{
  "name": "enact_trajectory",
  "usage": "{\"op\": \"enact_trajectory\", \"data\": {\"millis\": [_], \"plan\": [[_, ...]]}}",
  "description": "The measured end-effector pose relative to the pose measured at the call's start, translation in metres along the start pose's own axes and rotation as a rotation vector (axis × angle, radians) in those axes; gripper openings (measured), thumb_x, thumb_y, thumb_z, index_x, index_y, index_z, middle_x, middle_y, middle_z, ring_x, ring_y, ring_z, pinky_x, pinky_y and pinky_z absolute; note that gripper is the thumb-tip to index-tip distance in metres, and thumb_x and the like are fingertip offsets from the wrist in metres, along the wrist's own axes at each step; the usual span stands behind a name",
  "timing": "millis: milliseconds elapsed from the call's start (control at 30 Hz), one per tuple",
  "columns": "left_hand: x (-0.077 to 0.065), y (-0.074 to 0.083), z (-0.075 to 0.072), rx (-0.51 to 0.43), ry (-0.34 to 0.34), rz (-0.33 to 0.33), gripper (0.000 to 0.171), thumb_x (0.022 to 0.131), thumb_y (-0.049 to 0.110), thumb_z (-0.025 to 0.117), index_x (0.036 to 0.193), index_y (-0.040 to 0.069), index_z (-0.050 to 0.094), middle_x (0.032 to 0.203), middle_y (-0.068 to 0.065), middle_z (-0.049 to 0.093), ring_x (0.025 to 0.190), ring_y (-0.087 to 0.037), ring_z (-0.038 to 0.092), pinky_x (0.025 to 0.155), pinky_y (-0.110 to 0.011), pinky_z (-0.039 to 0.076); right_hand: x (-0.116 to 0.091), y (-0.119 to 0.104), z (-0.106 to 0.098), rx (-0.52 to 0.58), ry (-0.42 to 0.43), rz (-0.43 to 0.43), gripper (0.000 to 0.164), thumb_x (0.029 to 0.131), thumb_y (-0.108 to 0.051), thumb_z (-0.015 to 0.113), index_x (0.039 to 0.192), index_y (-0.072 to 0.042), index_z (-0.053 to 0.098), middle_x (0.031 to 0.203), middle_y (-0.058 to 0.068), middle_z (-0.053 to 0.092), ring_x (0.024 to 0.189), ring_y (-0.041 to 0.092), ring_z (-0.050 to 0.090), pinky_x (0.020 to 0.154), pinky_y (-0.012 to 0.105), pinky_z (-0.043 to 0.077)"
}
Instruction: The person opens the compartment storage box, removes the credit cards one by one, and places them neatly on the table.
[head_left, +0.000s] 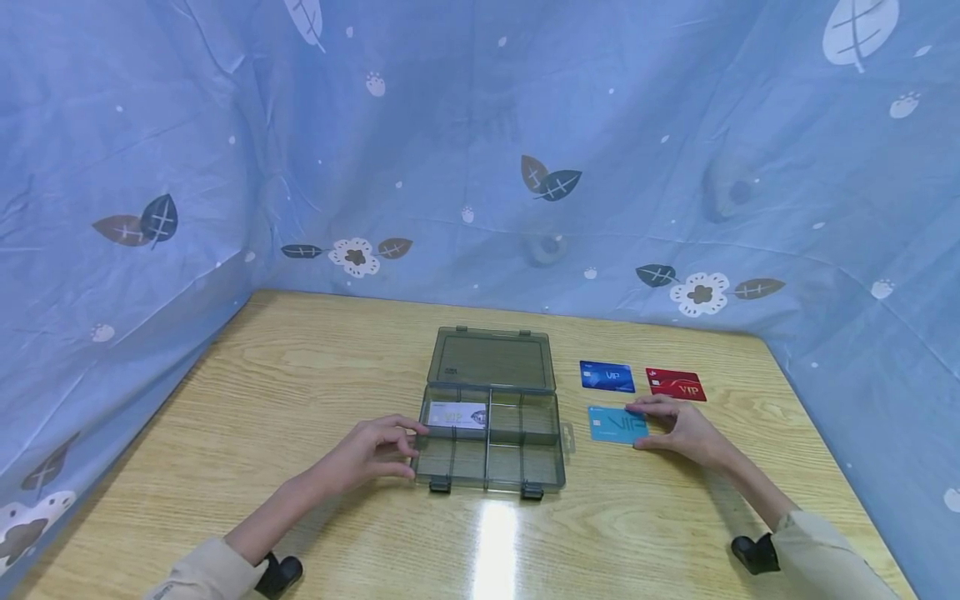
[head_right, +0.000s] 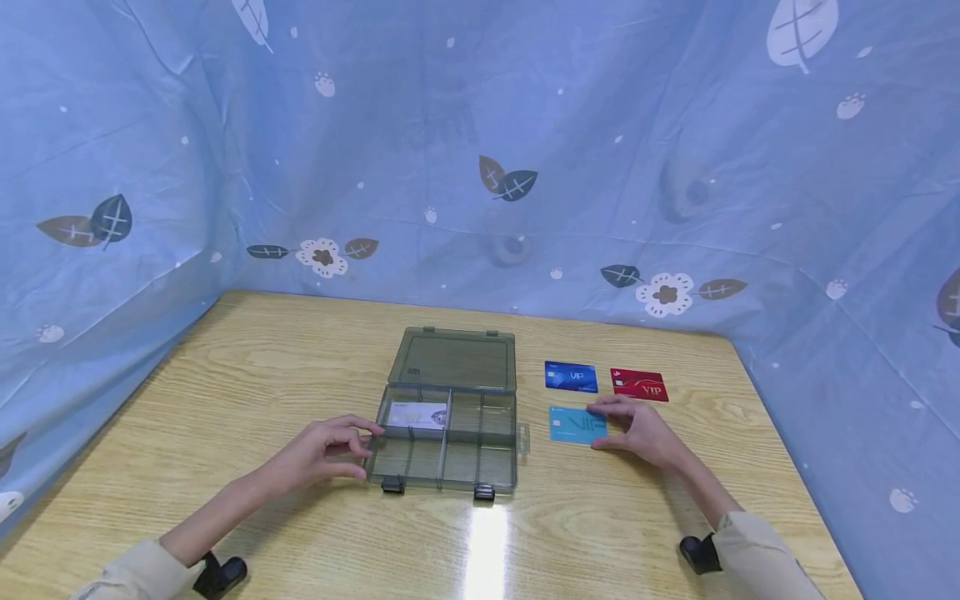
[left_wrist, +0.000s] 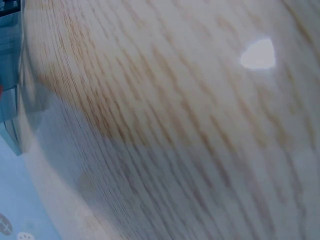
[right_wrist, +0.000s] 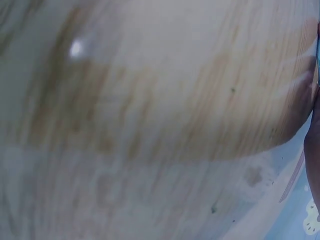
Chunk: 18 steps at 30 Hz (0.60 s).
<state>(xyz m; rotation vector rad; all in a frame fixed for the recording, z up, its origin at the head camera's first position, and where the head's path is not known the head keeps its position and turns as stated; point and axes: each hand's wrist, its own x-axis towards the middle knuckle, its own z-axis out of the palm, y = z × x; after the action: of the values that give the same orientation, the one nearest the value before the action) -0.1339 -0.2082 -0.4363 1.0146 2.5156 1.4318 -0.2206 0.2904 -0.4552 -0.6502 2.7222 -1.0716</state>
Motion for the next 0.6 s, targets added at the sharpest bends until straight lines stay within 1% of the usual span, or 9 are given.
{"op": "enact_trajectory", "data": {"millis": [67, 133, 200, 267, 333, 500, 567, 600], "plan": [[-0.0001, -0.0001, 0.0000, 0.000, 0.000, 0.004, 0.018, 0.078, 0.016, 0.077, 0.079, 0.011, 0.059, 0.120, -0.020, 0.060, 0.090, -0.018, 0.068, 0.081, -0.029, 0.059, -0.0002, 0.0003, -0.0009, 0.010, -0.003, 0.000, 0.054, 0.076, -0.028, 0.082, 0.123, -0.008, 0.065, 0.124, 0.014, 0.061, 0.122, 0.037, 0.047, 0.104, 0.030, 0.044], [0.0001, -0.0002, 0.0001, 0.001, -0.002, 0.002, 0.018, 0.078, 0.016, 0.077, 0.079, 0.011, 0.059, 0.120, -0.020, 0.060, 0.089, -0.018, 0.068, 0.081, -0.029, 0.059, -0.0007, 0.0007, -0.0022, 0.033, -0.015, 0.007, 0.053, 0.077, -0.027, 0.082, 0.124, -0.008, 0.065, 0.124, 0.013, 0.061, 0.122, 0.036, 0.047, 0.098, 0.012, 0.039], [0.0003, -0.0001, 0.0004, 0.000, -0.005, -0.004, 0.018, 0.078, 0.016, 0.077, 0.079, 0.011, 0.059, 0.120, -0.020, 0.060, 0.090, -0.018, 0.068, 0.081, -0.029, 0.059, -0.0015, 0.0006, -0.0038, 0.068, -0.029, 0.014, 0.053, 0.078, -0.025, 0.081, 0.124, -0.007, 0.064, 0.126, 0.014, 0.060, 0.123, 0.037, 0.047, 0.093, 0.002, 0.034], [0.0002, 0.0000, 0.0006, -0.004, -0.007, -0.010, 0.018, 0.078, 0.015, 0.077, 0.079, 0.011, 0.060, 0.120, -0.020, 0.060, 0.090, -0.018, 0.068, 0.081, -0.029, 0.059, -0.0016, -0.0001, -0.0049, 0.085, -0.039, 0.015, 0.052, 0.078, -0.025, 0.081, 0.124, -0.007, 0.063, 0.127, 0.014, 0.060, 0.123, 0.038, 0.048, 0.093, 0.002, 0.034], [0.0001, 0.0001, 0.0007, -0.003, -0.006, -0.013, 0.018, 0.078, 0.015, 0.077, 0.079, 0.011, 0.060, 0.120, -0.019, 0.060, 0.090, -0.018, 0.068, 0.082, -0.030, 0.059, -0.0009, -0.0011, -0.0050, 0.089, -0.040, 0.008, 0.052, 0.078, -0.025, 0.081, 0.124, -0.007, 0.064, 0.126, 0.013, 0.060, 0.122, 0.035, 0.050, 0.094, 0.003, 0.035], [-0.0003, 0.0007, 0.0004, -0.001, -0.001, -0.022, 0.018, 0.078, 0.017, 0.077, 0.079, 0.012, 0.060, 0.120, -0.019, 0.060, 0.090, -0.018, 0.068, 0.081, -0.030, 0.059, 0.0027, -0.0005, -0.0017, 0.087, -0.012, -0.013, 0.052, 0.075, -0.027, 0.083, 0.121, -0.009, 0.066, 0.123, 0.009, 0.064, 0.120, 0.013, 0.052, 0.095, 0.002, 0.035], [-0.0002, 0.0011, 0.0002, -0.003, -0.002, -0.025, 0.018, 0.078, 0.017, 0.077, 0.079, 0.012, 0.059, 0.121, -0.019, 0.060, 0.090, -0.018, 0.068, 0.081, -0.030, 0.060, 0.0038, 0.0009, -0.0002, 0.087, -0.002, -0.016, 0.052, 0.075, -0.027, 0.083, 0.120, -0.010, 0.066, 0.122, 0.008, 0.064, 0.118, 0.009, 0.052, 0.094, 0.001, 0.034], [-0.0001, 0.0013, 0.0001, -0.004, -0.003, -0.025, 0.018, 0.078, 0.017, 0.077, 0.079, 0.012, 0.059, 0.121, -0.019, 0.060, 0.090, -0.019, 0.068, 0.081, -0.030, 0.060, 0.0041, 0.0014, 0.0003, 0.085, 0.002, -0.017, 0.052, 0.074, -0.027, 0.084, 0.120, -0.010, 0.066, 0.121, 0.008, 0.065, 0.118, 0.009, 0.052, 0.094, 0.001, 0.034]]}}
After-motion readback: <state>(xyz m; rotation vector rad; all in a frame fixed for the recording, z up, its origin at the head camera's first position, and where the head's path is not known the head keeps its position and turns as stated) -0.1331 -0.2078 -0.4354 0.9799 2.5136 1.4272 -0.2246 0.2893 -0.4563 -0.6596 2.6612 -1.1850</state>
